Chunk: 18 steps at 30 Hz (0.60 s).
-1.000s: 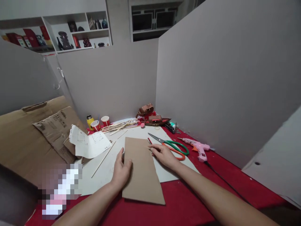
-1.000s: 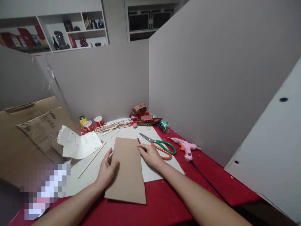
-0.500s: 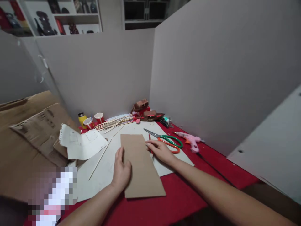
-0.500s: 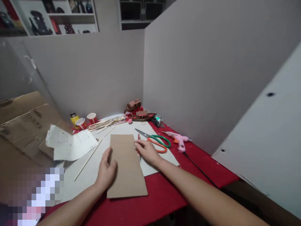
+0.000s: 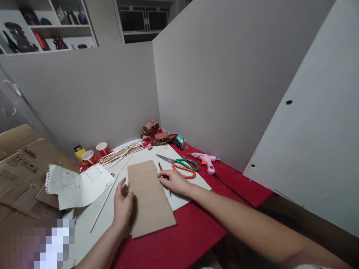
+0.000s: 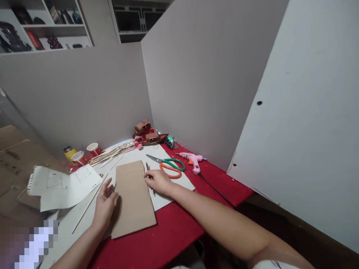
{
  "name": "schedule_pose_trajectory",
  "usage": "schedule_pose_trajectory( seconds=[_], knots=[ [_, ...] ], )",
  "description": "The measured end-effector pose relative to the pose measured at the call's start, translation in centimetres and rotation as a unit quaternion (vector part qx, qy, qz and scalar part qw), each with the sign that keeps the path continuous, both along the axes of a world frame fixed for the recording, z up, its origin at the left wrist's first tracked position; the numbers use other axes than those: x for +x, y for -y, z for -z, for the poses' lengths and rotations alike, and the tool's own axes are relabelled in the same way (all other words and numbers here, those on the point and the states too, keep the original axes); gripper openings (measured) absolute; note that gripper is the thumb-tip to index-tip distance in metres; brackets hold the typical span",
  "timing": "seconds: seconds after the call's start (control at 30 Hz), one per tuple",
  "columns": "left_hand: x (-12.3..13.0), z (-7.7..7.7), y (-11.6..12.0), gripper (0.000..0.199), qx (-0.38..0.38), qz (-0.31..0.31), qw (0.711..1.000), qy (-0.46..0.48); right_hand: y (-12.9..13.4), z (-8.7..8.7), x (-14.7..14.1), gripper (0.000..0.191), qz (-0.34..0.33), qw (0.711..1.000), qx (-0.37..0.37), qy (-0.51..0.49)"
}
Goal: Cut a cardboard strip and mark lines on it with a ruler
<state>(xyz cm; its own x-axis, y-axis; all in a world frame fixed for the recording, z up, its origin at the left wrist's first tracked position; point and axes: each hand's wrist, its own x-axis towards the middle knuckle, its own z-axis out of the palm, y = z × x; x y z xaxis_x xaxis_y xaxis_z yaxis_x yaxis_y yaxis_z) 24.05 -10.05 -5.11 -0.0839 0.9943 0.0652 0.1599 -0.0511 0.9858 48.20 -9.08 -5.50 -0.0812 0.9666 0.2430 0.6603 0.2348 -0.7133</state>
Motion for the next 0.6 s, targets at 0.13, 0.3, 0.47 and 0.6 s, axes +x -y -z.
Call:
schedule_pose_trajectory(
  seconds=[0.13, 0.3, 0.47, 0.6],
  knots=[
    [0.3, -0.6, 0.9, 0.055, 0.009, 0.008, 1.000, -0.003, 0.2, -0.6, 0.2, 0.031, 0.000, 0.999, -0.009, 0.048],
    [0.6, -1.8, 1.7, 0.045, 0.041, 0.037, 0.998, -0.043, 0.2, -0.7, 0.7, 0.034, 0.008, 0.997, -0.015, 0.081],
    [2.7, -3.3, -1.3, 0.043, 0.117, 0.127, 0.972, -0.158, 0.1, -0.2, 0.9, 0.036, -0.002, 0.995, -0.014, 0.101],
    [4.7, -2.9, -6.2, 0.041, 0.154, 0.166, 0.932, -0.284, 0.0, 0.4, 1.0, 0.038, -0.005, 0.993, -0.010, 0.117]
  ],
)
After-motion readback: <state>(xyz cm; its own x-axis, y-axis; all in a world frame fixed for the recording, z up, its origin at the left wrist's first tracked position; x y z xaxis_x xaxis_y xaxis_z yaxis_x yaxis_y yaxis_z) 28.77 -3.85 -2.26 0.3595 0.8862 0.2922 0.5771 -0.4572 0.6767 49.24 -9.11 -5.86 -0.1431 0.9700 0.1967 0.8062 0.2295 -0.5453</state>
